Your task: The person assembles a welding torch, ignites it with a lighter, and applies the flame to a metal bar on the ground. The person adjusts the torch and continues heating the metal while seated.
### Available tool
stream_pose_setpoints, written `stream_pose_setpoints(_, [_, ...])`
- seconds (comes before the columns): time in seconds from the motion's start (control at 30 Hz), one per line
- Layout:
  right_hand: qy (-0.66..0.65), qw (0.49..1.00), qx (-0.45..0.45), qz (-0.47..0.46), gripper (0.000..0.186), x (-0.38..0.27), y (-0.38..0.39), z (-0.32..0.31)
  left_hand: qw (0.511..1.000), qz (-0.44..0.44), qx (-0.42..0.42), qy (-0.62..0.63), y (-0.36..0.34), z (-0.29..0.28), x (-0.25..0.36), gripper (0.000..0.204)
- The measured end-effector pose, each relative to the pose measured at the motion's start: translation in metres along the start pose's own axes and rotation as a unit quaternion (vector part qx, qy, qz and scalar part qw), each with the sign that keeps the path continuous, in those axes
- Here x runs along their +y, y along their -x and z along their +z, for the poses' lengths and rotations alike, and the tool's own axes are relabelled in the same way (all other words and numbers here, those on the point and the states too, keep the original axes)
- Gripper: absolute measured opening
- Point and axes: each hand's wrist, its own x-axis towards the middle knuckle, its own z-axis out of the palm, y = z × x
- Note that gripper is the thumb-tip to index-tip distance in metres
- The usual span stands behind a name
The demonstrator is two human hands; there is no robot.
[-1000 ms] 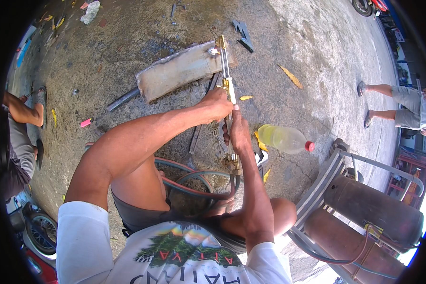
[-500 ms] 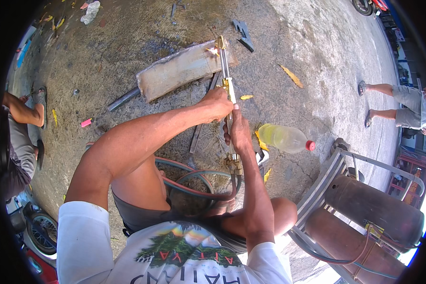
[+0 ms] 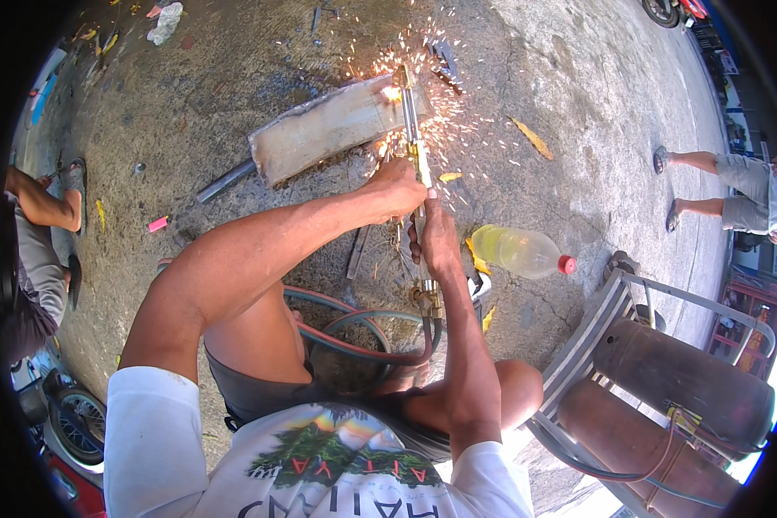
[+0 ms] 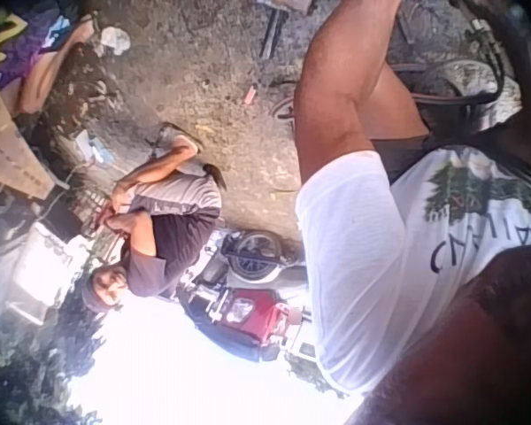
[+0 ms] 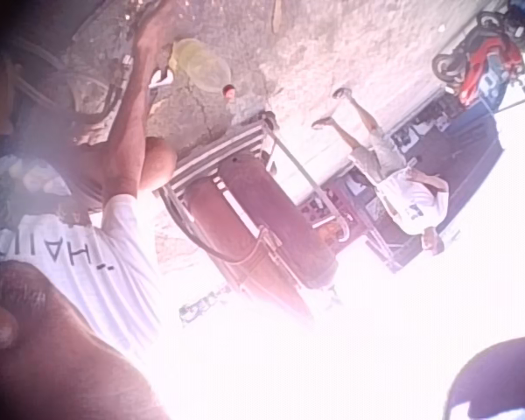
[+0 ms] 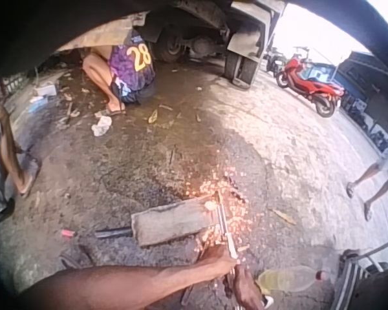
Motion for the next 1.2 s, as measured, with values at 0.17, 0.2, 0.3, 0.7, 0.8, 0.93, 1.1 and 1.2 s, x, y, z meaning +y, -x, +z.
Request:
stream_pose_setpoints(0.17, [0.004, 1.000, -0.001, -0.007, 0.063, -0.0024, 0.0024, 0.0015, 1.000, -0.007, 0.006, 0.021, -0.0022, 0.0022, -0.0030, 0.019])
stream_pose_setpoints(0.2, [0.005, 1.000, 0.000, -0.003, 0.063, -0.0030, 0.0022, 0.0015, 1.000, -0.008, 0.004, 0.027, -0.0026, 0.0025, -0.0032, 0.019])
stream_pose_setpoints(0.3, [0.001, 1.000, 0.012, -0.010, 0.069, -0.0021, 0.0016, 0.0020, 1.000, 0.000, 0.001, 0.027, -0.0028, 0.0027, -0.0034, 0.020])
stream_pose_setpoints(0.7, [-0.007, 1.000, 0.006, -0.019, 0.071, -0.0066, 0.0028, 0.0032, 0.999, 0.000, -0.016, 0.038, -0.0052, 0.0005, -0.0050, 0.020])
stream_pose_setpoints(0.8, [-0.002, 1.000, -0.005, -0.020, 0.067, -0.0054, 0.0006, 0.0020, 0.998, -0.001, 0.004, 0.056, -0.0082, 0.0041, -0.0066, 0.021])
stream_pose_setpoints(0.93, [0.000, 1.000, -0.013, -0.022, 0.066, -0.0048, -0.0001, 0.0019, 0.999, -0.004, 0.008, 0.047, -0.0087, 0.0031, -0.0071, 0.020])
stream_pose_setpoints(1.1, [-0.008, 1.000, -0.019, -0.018, 0.066, -0.0041, -0.0026, 0.0019, 1.000, -0.005, 0.009, 0.028, -0.0076, 0.0007, -0.0053, 0.018])
stream_pose_setpoints(1.2, [-0.033, 0.999, -0.024, -0.010, 0.065, -0.0028, -0.0044, 0.0026, 1.000, -0.003, 0.002, 0.017, -0.0056, -0.0012, -0.0050, 0.019])
